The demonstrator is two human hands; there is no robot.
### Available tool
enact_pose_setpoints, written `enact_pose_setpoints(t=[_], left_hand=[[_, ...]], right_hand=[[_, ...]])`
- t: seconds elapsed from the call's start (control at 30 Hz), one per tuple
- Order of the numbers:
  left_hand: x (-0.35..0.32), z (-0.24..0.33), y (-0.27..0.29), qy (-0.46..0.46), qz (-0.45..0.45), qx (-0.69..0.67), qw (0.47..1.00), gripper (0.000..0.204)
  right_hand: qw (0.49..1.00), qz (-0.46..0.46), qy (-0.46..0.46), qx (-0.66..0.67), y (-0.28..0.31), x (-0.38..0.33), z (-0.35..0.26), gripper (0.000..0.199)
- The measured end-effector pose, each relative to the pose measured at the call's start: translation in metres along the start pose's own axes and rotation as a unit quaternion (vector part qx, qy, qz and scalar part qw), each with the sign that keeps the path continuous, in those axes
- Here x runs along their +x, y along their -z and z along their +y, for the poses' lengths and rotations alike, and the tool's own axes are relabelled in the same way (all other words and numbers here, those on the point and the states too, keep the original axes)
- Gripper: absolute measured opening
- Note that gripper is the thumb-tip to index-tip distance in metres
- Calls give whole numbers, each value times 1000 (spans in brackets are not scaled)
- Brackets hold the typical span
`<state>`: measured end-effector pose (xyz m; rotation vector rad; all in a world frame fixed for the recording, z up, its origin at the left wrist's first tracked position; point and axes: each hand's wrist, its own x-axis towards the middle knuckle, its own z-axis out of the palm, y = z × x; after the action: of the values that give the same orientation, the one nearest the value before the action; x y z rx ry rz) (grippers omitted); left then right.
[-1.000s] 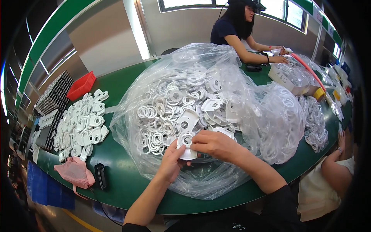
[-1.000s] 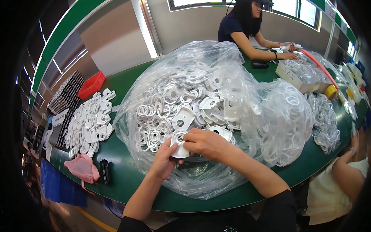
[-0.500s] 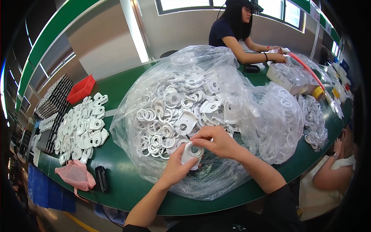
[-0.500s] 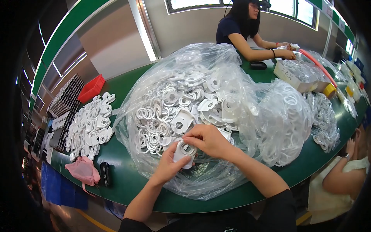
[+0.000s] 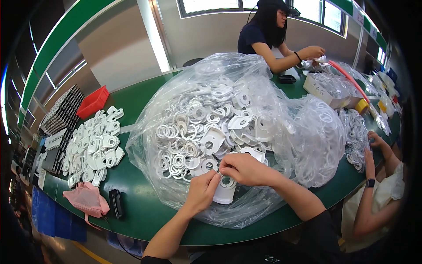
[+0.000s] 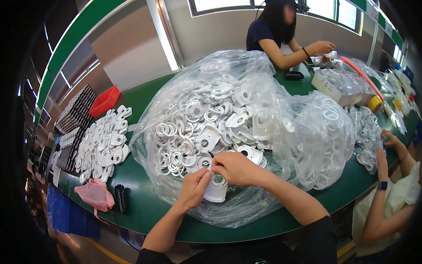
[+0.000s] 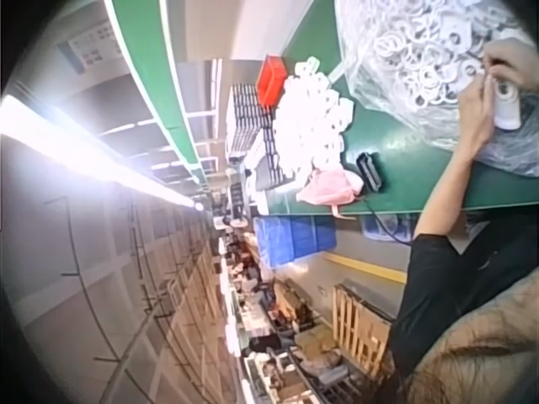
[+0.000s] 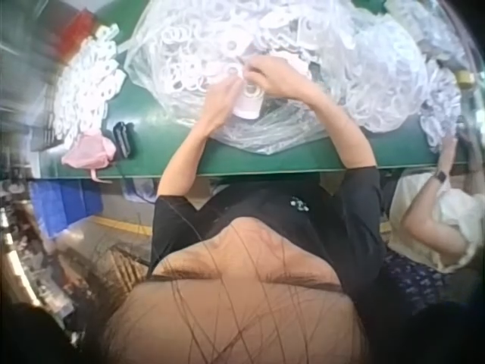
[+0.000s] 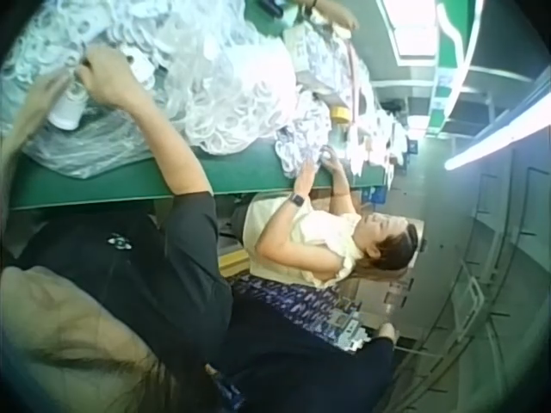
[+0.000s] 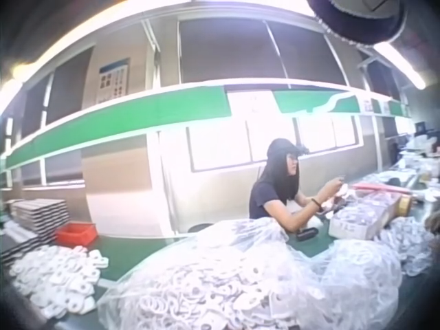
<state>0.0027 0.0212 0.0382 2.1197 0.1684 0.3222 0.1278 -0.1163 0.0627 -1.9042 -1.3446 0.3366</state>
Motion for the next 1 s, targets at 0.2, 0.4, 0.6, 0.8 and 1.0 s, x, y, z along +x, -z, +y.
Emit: enact_pose_setpoints(t=[0.2,0.4,0.6,0.8,1.0], left_hand=[[-1,-1,2,-27,-16,14,999,24],[2,-4,4,-67,-28,23,997,25],[3,-6,4,-68,-39,28,997,24],[1,-11,-8,-51,120,-84,988,23],[1,-4,-12,30,31,-360,932,21]], right_hand=[[997,-51,-31,43,17,0,-10,15],[997,-58,36,37,15,0,-6,15],[998,-13,57,-26,7,-1,-7,15],[978,13,-46,203,5,10,-5,19],[951,127,-67,274,-15,9,6,23]])
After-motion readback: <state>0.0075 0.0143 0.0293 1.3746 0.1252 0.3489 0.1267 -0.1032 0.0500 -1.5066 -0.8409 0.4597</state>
